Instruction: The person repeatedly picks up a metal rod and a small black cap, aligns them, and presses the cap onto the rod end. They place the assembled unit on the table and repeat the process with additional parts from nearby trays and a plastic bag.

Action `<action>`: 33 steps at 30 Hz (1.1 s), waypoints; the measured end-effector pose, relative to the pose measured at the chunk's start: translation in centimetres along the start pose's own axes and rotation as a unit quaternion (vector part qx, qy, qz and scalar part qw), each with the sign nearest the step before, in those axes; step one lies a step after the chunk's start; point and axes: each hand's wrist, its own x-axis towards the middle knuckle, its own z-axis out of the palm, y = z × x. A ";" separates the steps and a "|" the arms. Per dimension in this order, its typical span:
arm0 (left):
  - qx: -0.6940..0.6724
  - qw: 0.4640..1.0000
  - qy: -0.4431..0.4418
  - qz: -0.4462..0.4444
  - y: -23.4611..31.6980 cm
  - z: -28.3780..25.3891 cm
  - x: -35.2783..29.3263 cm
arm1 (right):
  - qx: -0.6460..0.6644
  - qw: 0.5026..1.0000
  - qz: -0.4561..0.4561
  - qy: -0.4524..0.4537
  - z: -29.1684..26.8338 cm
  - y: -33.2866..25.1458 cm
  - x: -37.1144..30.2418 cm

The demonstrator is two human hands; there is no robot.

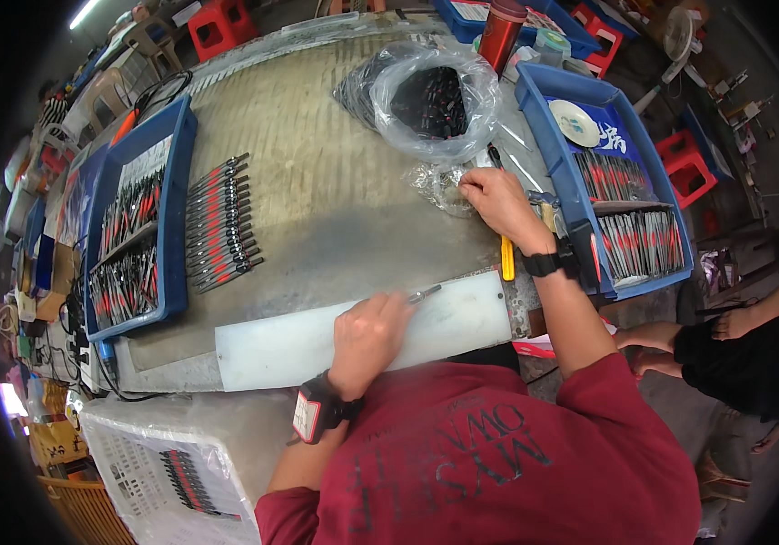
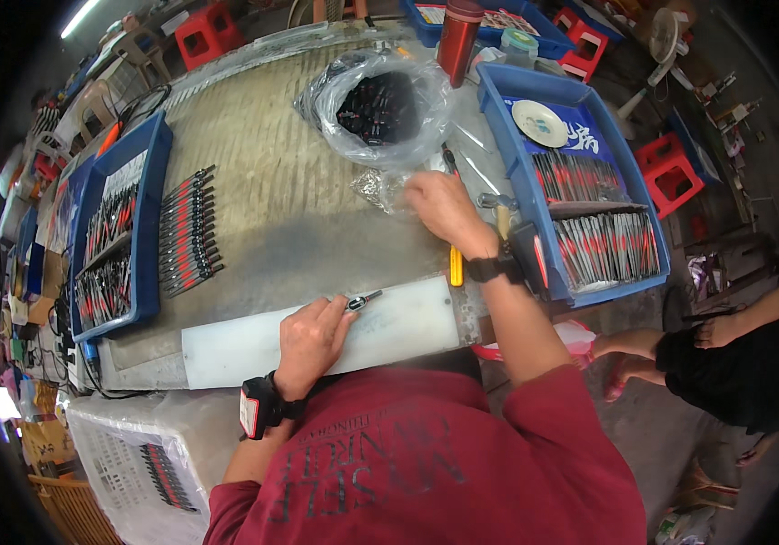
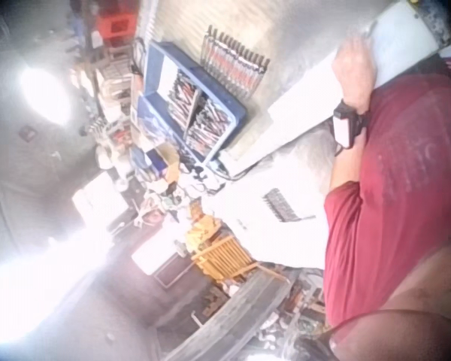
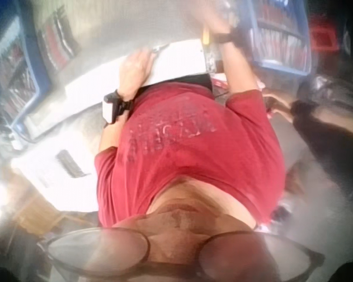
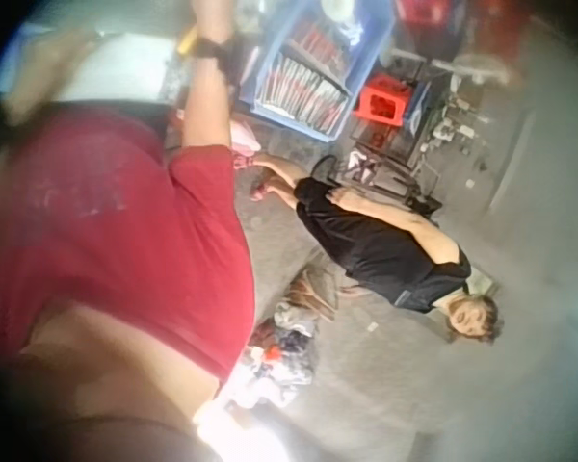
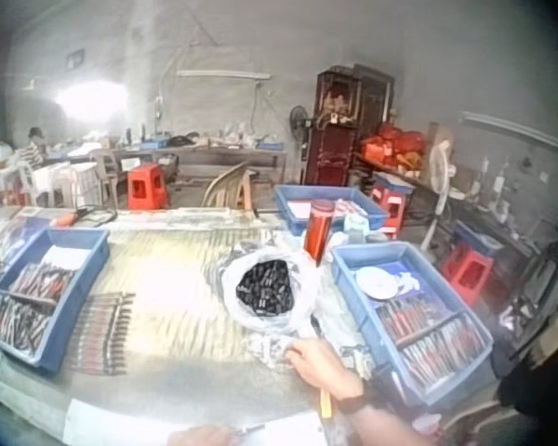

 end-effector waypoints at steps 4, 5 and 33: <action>0.009 1.000 -0.011 -0.004 0.0 -0.1 -0.1 | -0.033 0.999 -0.010 -0.008 1.7 1.6 1.1; 0.015 1.000 -0.016 -0.006 0.0 -0.2 -0.1 | -0.049 0.999 -0.013 -0.003 2.0 1.7 1.3; -0.005 1.000 -0.005 -0.001 -0.2 0.1 -0.2 | -0.155 0.981 0.039 -0.111 2.1 -0.7 3.6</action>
